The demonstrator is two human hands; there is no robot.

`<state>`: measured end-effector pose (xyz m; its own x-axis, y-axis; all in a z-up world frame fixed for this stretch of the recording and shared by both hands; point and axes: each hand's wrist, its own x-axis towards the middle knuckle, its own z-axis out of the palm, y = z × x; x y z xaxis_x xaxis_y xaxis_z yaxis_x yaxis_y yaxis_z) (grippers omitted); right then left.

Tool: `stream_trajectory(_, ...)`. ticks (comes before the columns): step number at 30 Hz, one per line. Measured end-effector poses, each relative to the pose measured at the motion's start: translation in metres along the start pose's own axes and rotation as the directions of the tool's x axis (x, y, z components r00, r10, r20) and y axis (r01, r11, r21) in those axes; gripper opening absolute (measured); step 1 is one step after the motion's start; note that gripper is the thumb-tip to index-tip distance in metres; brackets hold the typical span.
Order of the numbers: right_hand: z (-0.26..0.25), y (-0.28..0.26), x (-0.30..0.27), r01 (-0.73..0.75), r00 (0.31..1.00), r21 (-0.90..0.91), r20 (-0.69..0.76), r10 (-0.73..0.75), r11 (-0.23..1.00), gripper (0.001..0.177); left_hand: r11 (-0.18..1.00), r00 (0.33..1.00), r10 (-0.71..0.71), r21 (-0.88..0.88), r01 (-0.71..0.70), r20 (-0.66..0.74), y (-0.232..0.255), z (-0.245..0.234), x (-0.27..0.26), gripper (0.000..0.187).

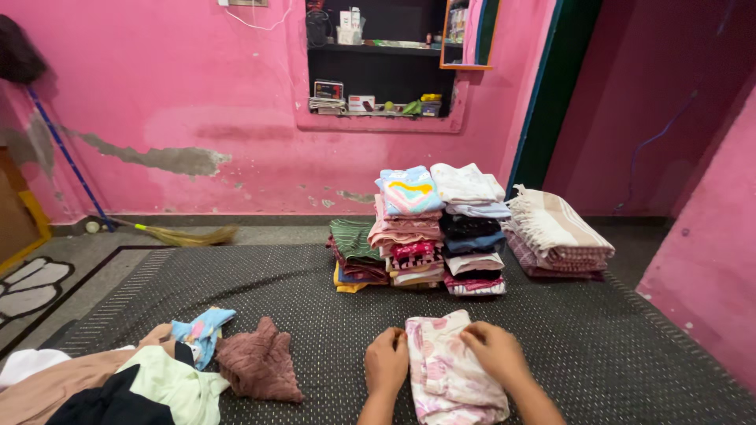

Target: The person folds several items of clothing, including pants and shirts, by hand and places them into organized stacks on a floor mat.

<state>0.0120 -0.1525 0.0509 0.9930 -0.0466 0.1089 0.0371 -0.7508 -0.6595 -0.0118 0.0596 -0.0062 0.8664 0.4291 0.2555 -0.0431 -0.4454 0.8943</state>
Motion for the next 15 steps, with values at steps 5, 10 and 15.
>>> stream_trajectory(5,0.068,-0.003,-0.004,0.240,0.971,-0.206,0.064,-0.231,0.949,0.060,0.997,0.999,-0.041,0.070,0.040,0.009,-0.003,0.010,0.001,0.024)
stream_trajectory(10,0.107,0.004,-0.005,0.243,0.968,-0.446,0.163,-0.189,0.861,0.072,0.947,0.995,-0.051,0.320,0.019,0.091,-0.029,0.043,0.022,0.029)
stream_trajectory(15,0.110,0.006,-0.001,0.177,0.983,-0.338,0.112,-0.147,0.924,0.063,0.912,0.951,-0.199,0.400,0.091,0.237,-0.071,0.094,0.074,0.037)
